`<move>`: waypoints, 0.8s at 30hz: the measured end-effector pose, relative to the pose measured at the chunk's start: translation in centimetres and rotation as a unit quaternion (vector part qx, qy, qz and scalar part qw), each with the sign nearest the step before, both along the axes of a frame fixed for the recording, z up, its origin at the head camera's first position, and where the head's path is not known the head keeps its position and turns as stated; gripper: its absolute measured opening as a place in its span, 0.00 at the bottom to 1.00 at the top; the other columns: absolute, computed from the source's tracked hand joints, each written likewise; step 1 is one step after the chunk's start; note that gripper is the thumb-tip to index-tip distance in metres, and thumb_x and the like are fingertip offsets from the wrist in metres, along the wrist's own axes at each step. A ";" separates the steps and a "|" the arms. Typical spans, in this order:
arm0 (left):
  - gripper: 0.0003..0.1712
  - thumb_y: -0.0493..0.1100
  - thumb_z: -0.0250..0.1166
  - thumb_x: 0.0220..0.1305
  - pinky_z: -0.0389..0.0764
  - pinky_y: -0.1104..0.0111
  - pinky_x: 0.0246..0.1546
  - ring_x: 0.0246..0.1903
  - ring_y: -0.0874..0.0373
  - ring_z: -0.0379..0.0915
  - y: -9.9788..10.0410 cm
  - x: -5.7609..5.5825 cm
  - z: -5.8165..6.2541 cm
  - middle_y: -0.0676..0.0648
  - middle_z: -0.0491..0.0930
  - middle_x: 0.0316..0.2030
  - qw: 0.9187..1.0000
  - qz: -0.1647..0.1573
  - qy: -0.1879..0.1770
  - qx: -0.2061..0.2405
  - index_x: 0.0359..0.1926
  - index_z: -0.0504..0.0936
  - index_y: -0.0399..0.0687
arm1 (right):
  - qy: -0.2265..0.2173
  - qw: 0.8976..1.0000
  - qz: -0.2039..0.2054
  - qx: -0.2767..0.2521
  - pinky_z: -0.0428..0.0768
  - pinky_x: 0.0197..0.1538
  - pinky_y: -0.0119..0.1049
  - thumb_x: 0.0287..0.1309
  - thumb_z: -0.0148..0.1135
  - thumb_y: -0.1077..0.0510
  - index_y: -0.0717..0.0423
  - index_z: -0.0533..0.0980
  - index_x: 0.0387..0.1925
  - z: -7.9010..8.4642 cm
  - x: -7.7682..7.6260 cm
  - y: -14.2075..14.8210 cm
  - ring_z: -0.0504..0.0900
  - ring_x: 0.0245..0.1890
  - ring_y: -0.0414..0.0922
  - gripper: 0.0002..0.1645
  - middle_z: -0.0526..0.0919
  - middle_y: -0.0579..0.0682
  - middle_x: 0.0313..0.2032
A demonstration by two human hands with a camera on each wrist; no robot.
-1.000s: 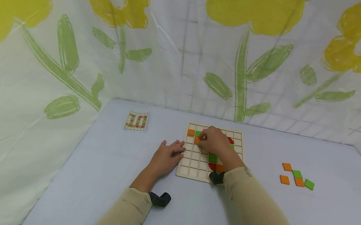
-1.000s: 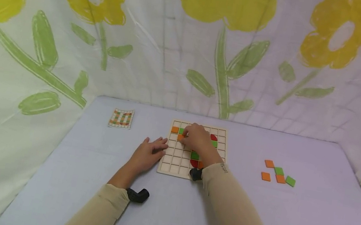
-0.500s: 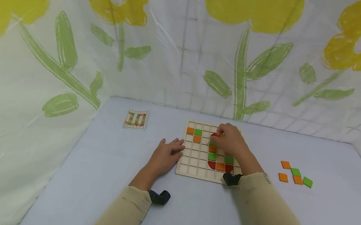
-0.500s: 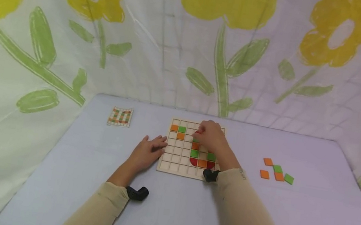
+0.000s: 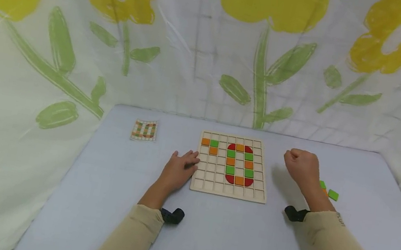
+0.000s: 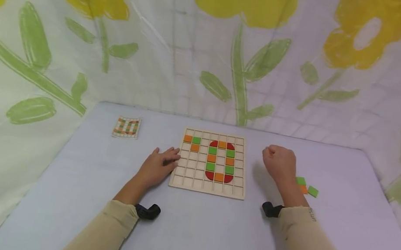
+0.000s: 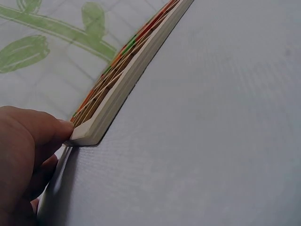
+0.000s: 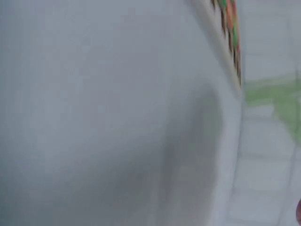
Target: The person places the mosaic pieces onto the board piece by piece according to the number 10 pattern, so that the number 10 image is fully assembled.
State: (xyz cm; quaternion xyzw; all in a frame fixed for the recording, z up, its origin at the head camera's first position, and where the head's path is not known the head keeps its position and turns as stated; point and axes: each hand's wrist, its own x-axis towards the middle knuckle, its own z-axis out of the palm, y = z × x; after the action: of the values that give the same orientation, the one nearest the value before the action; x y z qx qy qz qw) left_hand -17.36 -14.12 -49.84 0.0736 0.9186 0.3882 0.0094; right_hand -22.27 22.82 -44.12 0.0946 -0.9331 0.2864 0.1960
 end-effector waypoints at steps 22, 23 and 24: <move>0.18 0.46 0.62 0.69 0.40 0.54 0.78 0.70 0.58 0.61 -0.2 -0.1 0.0 0.56 0.70 0.67 1.000 -0.008 -0.008 0.022 0.57 0.82 0.48 | -0.365 0.919 -0.020 0.151 0.77 0.49 0.62 0.65 0.56 0.41 0.71 0.70 0.60 0.9 3.8 14.0 0.72 0.51 0.69 0.39 0.70 0.76 0.55; 0.18 0.46 0.62 0.69 0.40 0.55 0.78 0.71 0.59 0.61 -0.2 -0.1 0.0 0.56 0.70 0.67 1.000 -0.008 -0.010 0.023 0.57 0.82 0.48 | -0.366 0.918 -0.019 0.149 0.77 0.50 0.63 0.64 0.58 0.41 0.72 0.71 0.60 0.9 4.0 14.1 0.72 0.52 0.69 0.39 0.70 0.76 0.56; 0.18 0.46 0.62 0.69 0.39 0.55 0.78 0.71 0.59 0.61 -0.2 -0.1 0.0 0.56 0.70 0.67 1.000 -0.007 -0.011 0.023 0.58 0.82 0.49 | -0.369 0.918 -0.020 0.146 0.76 0.51 0.64 0.62 0.60 0.41 0.72 0.71 0.59 0.8 4.1 14.3 0.71 0.53 0.70 0.39 0.69 0.76 0.56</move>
State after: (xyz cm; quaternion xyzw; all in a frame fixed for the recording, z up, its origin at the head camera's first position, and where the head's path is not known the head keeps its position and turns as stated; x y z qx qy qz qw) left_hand -17.47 -14.33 -49.83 0.0762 0.9086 0.4100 0.0207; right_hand -18.20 37.12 -43.27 -0.0088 -0.9722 0.1576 -0.1730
